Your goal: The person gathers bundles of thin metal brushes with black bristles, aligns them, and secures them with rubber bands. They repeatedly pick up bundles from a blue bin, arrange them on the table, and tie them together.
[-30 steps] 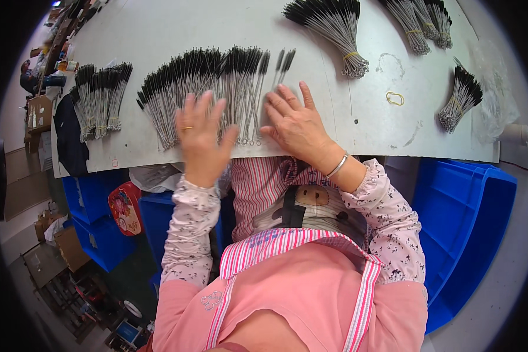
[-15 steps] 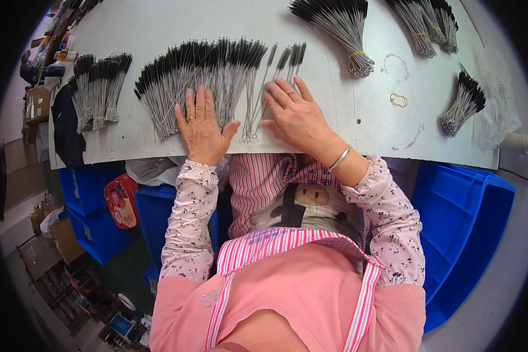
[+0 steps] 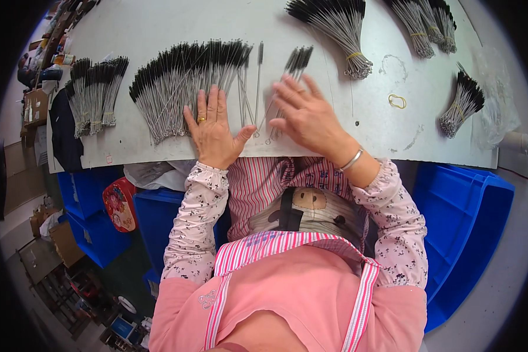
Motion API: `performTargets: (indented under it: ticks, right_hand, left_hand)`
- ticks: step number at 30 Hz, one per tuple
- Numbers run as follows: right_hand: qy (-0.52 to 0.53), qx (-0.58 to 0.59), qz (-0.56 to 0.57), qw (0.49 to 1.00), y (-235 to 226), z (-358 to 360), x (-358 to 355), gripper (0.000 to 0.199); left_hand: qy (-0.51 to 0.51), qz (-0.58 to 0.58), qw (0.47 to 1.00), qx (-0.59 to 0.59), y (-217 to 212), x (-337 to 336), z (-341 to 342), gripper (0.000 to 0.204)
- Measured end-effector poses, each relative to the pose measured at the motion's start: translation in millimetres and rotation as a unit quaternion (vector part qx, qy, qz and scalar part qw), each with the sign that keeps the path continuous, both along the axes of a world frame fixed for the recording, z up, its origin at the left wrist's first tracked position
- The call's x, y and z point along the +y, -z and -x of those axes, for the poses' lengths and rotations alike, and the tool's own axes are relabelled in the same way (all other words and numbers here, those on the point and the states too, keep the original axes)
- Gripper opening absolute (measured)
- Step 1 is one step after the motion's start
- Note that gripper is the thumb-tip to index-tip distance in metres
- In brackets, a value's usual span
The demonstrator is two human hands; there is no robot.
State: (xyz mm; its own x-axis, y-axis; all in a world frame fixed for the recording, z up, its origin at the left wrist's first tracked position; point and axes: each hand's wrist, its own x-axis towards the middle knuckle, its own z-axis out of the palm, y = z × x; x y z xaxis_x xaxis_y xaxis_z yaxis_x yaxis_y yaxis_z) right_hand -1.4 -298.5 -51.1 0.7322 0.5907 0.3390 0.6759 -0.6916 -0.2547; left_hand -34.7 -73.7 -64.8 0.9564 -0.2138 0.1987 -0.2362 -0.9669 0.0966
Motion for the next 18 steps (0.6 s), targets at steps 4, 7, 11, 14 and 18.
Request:
performTargets:
  ticks: [4,7,11,14,18]
  right_hand:
    - [0.250,-0.169,0.016,0.953,-12.7,-33.5,-29.4,0.047]
    - [0.361,-0.010,0.085,0.929,-8.6,-61.3,-54.0,0.047]
    - [0.359,-0.045,0.041,0.931,7.6,-86.3,-88.0,0.045]
    - [0.393,-0.026,0.052,0.918,2.2,-88.8,-83.4,0.043]
    - [0.307,-0.203,0.051,0.928,-12.1,-70.1,-48.1,0.038]
  left_hand:
    - [-0.011,0.032,0.999,-0.010,4.8,-0.2,0.2,0.089]
    - [-0.047,0.025,0.994,-0.096,2.8,-6.4,-2.3,0.070]
    - [-0.140,0.043,0.974,-0.170,-9.4,-14.7,-13.1,0.024]
    - [-0.159,0.043,0.977,-0.135,-5.4,-13.0,-20.8,0.020]
    - [-0.225,0.096,0.961,-0.130,8.5,-10.9,-25.4,0.022]
